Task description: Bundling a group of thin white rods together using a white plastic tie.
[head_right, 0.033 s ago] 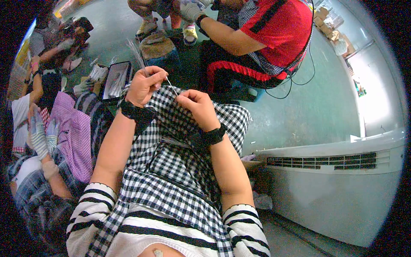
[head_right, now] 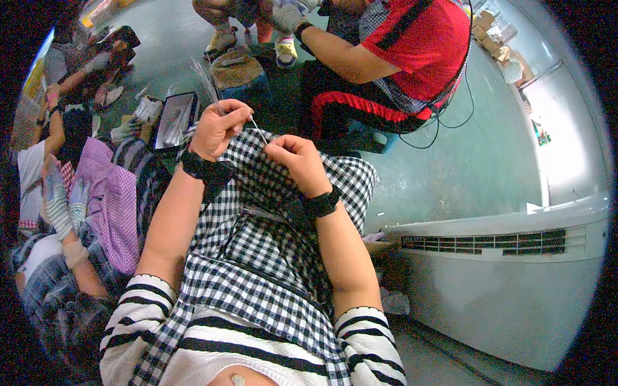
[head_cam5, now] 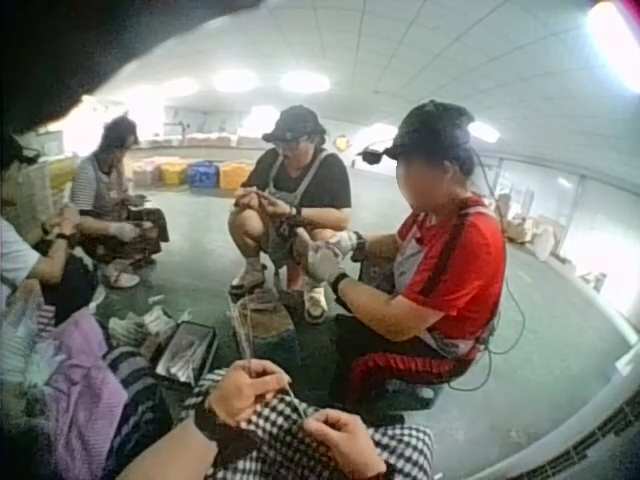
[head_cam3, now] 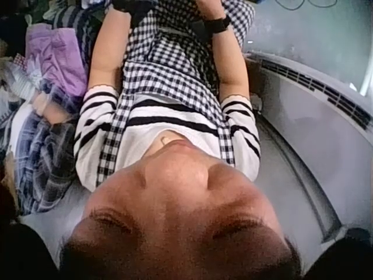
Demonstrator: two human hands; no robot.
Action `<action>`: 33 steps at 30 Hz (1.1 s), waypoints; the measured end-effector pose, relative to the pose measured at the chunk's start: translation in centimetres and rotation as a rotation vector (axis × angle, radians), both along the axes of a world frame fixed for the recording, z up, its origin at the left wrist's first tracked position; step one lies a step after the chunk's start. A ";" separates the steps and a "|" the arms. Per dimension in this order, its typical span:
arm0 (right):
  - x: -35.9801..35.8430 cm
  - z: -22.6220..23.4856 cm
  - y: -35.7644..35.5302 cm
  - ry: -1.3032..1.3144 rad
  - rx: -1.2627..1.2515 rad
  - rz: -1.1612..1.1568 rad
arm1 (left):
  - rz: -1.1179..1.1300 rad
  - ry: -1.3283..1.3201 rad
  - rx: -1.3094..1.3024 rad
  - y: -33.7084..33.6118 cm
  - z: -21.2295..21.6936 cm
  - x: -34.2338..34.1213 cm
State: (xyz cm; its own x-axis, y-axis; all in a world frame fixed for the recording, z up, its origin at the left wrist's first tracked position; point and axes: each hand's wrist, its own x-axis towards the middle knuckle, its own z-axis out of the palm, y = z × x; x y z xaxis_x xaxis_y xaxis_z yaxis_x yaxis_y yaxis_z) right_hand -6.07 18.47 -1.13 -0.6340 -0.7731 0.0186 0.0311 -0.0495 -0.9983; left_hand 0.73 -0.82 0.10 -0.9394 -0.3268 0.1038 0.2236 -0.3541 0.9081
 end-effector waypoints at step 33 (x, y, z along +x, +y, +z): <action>0.2 0.0 -0.2 0.089 0.010 -0.025 | 0.027 0.041 0.013 -0.4 -0.2 -0.1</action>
